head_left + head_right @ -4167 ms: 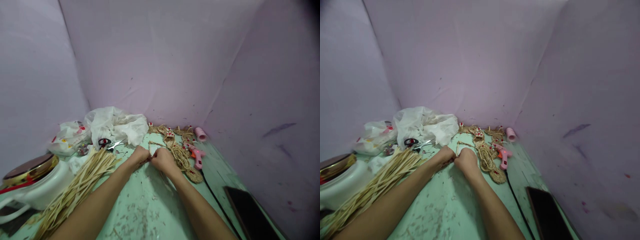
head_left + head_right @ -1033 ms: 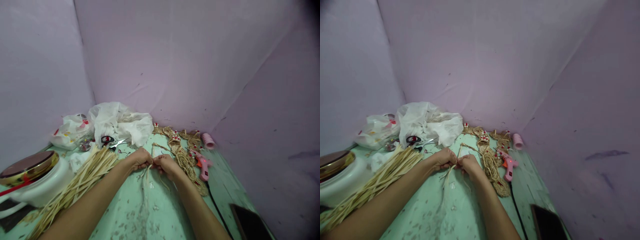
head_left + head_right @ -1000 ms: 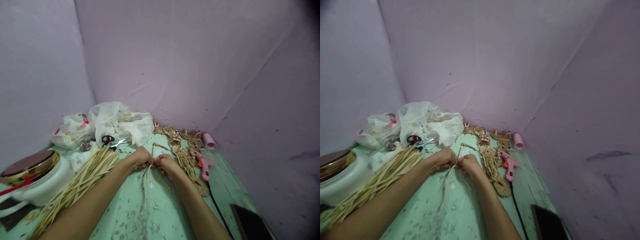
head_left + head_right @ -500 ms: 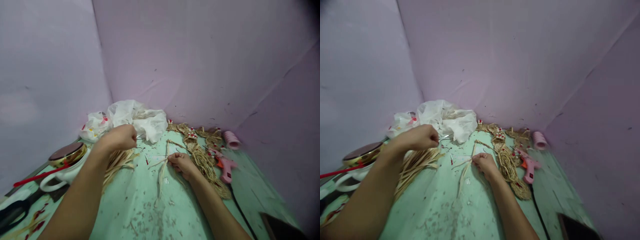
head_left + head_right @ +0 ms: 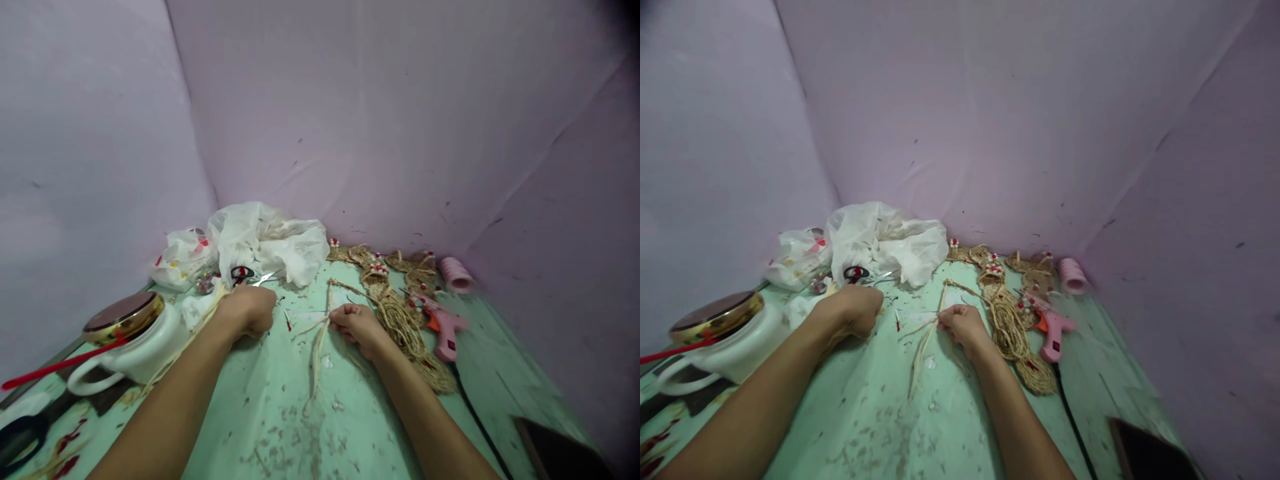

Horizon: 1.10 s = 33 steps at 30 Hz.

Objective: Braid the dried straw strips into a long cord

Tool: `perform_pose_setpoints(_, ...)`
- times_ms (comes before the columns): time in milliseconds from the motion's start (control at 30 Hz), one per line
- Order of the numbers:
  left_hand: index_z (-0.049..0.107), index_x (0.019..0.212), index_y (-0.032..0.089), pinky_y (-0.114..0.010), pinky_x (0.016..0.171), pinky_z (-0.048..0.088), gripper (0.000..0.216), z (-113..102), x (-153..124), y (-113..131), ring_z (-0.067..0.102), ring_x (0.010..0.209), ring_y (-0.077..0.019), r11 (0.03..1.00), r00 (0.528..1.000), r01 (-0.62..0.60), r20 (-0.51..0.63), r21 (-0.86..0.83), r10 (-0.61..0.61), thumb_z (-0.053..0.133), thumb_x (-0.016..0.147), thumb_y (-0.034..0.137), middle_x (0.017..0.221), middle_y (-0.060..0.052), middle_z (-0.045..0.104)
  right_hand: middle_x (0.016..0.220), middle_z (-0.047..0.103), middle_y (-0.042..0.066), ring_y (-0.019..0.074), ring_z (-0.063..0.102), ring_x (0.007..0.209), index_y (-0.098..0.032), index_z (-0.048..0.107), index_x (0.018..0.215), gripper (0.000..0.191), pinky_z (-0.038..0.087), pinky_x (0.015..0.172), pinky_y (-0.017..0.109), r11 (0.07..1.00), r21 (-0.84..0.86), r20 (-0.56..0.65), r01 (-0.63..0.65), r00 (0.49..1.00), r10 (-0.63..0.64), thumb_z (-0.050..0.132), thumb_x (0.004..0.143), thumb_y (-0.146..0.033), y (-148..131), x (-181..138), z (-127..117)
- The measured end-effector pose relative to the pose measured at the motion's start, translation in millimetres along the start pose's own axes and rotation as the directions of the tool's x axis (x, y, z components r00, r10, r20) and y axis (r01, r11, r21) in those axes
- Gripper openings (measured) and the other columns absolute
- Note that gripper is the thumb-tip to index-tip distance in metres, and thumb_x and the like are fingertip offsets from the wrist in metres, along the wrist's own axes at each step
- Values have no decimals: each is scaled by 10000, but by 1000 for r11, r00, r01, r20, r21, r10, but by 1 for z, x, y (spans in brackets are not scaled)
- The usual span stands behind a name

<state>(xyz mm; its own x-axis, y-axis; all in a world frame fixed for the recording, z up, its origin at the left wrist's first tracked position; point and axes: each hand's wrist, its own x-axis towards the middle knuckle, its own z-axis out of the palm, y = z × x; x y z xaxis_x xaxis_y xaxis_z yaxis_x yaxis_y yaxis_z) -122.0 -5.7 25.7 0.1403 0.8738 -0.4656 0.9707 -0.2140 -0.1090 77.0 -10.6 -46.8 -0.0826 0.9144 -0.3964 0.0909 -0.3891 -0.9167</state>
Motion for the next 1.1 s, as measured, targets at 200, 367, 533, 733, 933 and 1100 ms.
perform_pose_setpoints(200,599,516,136,-254,473,343,113,-5,0,-3,501,488,-174,982,991,-132,-38,-134,128,523,433,132,523,-60,562,430,459,-37,22,264,323,-128,493,550,128,152,332,177,1000,-7,1,4,1000,-4,550,651,-181,0,0,0)
perform_pose_setpoints(367,627,623,145,-186,465,293,159,-4,10,26,417,491,-87,667,838,-541,-259,-512,480,487,575,205,524,23,513,435,478,-33,29,277,326,-131,499,554,120,157,337,179,1000,16,21,21,1000,-21,550,648,-186,2,1,0)
perform_pose_setpoints(533,610,612,121,-187,485,300,166,16,35,52,415,520,-85,609,880,-472,-380,-638,284,470,588,208,541,21,510,439,493,-27,33,288,333,-134,493,551,112,152,338,181,998,55,23,40,999,-41,553,636,-174,2,2,-1)
perform_pose_setpoints(733,587,575,111,-185,427,263,134,30,52,55,351,440,-63,556,933,-355,-316,-751,170,499,563,212,460,34,448,450,504,-22,35,292,333,-131,506,549,100,158,338,189,997,59,39,52,998,-54,560,621,-173,4,5,-2)
perform_pose_setpoints(933,586,616,112,-178,355,242,121,26,47,61,334,315,-54,449,974,-219,-171,-866,145,497,576,182,363,44,431,451,500,-24,31,296,337,-126,514,557,98,162,342,188,997,61,43,48,998,-50,566,620,-180,1,3,-3)
perform_pose_setpoints(1100,600,587,94,-180,326,233,148,25,46,59,326,285,-49,323,985,-90,-35,-942,172,533,588,226,353,20,455,451,505,-31,29,296,334,-131,514,561,96,173,339,186,997,49,45,57,997,-60,563,625,-183,2,3,-3)
